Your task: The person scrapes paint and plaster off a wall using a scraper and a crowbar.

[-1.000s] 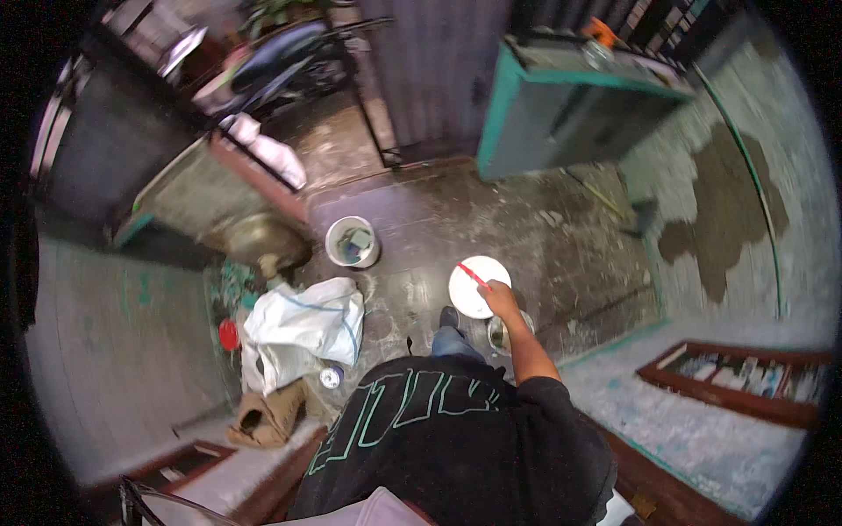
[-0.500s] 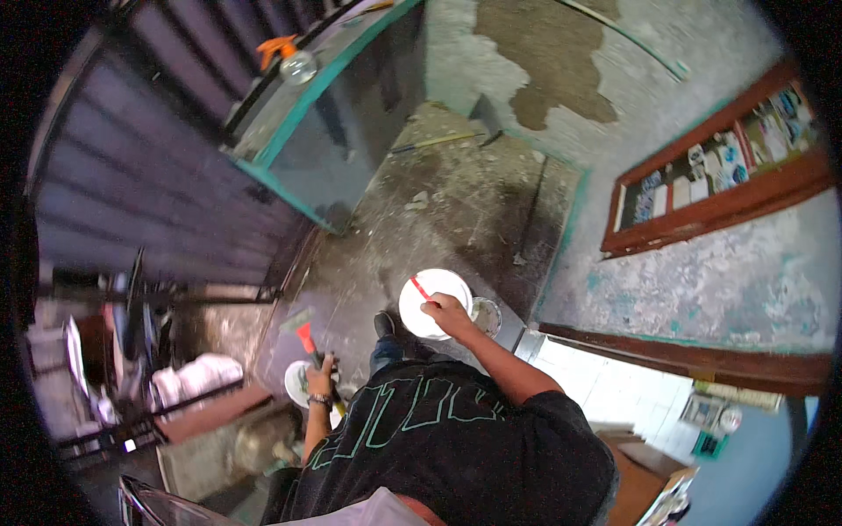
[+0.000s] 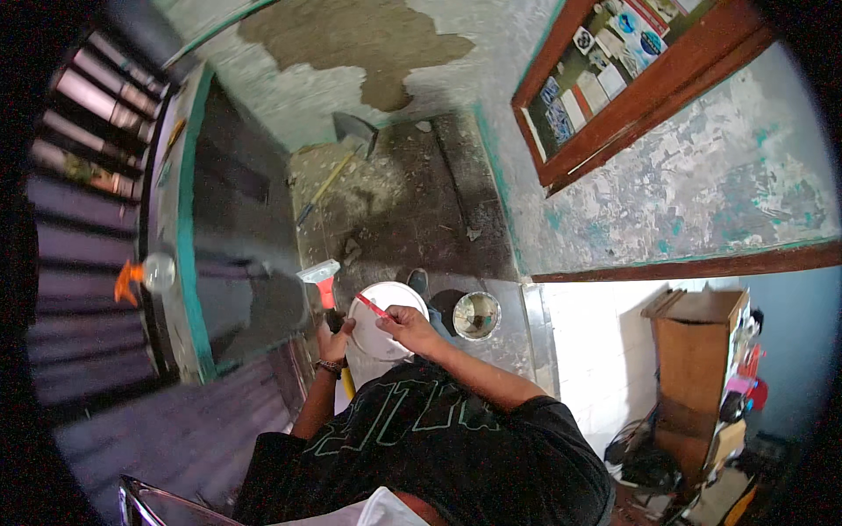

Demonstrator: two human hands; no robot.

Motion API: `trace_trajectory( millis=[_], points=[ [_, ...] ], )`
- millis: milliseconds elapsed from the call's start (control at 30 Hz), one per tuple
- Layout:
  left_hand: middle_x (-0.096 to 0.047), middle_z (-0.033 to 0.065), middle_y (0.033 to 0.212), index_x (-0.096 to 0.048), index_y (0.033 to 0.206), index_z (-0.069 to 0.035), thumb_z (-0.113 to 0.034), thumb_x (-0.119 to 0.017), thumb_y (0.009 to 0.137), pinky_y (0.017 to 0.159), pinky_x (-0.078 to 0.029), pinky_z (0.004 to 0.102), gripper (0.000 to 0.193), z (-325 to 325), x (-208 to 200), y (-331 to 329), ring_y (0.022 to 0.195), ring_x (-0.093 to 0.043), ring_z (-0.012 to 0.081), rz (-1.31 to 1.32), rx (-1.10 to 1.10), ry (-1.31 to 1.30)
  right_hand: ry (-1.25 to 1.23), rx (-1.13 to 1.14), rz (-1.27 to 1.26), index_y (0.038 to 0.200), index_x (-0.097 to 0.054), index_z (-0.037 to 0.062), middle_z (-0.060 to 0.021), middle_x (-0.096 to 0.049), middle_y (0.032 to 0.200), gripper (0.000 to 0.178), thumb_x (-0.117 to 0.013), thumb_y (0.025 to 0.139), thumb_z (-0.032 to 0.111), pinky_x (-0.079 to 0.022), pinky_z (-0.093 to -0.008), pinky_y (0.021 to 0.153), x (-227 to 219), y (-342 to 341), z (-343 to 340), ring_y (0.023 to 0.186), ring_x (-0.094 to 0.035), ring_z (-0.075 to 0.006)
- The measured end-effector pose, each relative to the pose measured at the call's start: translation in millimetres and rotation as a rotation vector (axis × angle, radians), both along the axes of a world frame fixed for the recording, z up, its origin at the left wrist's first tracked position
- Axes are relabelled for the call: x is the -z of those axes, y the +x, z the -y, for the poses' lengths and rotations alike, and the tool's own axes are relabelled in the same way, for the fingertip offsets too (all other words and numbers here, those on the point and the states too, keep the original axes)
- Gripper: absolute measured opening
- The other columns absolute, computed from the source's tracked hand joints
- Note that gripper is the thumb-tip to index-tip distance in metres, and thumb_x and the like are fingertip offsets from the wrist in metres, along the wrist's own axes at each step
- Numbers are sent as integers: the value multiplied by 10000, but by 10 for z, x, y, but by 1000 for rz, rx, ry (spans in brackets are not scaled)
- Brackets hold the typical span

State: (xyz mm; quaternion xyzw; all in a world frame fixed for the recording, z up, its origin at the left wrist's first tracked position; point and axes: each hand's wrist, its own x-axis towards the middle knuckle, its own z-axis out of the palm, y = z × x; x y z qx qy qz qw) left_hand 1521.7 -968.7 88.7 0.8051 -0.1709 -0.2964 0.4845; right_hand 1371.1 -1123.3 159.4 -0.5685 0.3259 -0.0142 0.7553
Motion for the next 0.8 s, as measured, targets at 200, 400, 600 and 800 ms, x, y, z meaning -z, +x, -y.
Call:
trace_trajectory(
  millis=[200, 400, 600, 800],
  points=[
    [-651, 75, 840, -628, 938, -14, -223, -760, 693, 708, -478, 312, 348, 1125, 134, 743, 744, -602, 158, -137, 279, 73, -246, -16, -13, 764, -569, 30, 40, -451, 606, 249, -605, 875, 249, -354, -245, 512, 233, 502, 903, 572, -423, -56],
    [-655, 111, 839, -612, 968, -11, -291, -761, 648, 688, -490, 344, 451, 2300, 206, 1321, 758, -628, 202, -75, 488, 58, -456, 386, -173, 884, -645, 37, -26, -587, 705, 211, -591, 865, 240, -444, -251, 593, 712, 647, 2115, 659, -540, -78],
    [-629, 155, 819, -616, 972, -41, -350, -745, 643, 713, -486, 380, 470, 3420, 412, 1854, 762, -623, 294, 62, 804, 61, -208, 605, -266, 1089, -629, 53, -47, -642, 916, 298, -556, 897, 270, -465, -260, 754, 1440, 773, 2914, 840, -580, -118],
    [-646, 189, 941, -593, 1087, -39, -414, -732, 648, 781, -486, 416, 593, 4321, 989, 2488, 893, -627, 320, 93, 1158, 233, -45, 661, -285, 1148, -594, 73, -72, -629, 984, 369, -590, 877, 324, -465, -272, 781, 1842, 1141, 3036, 884, -589, -155]
  ],
)
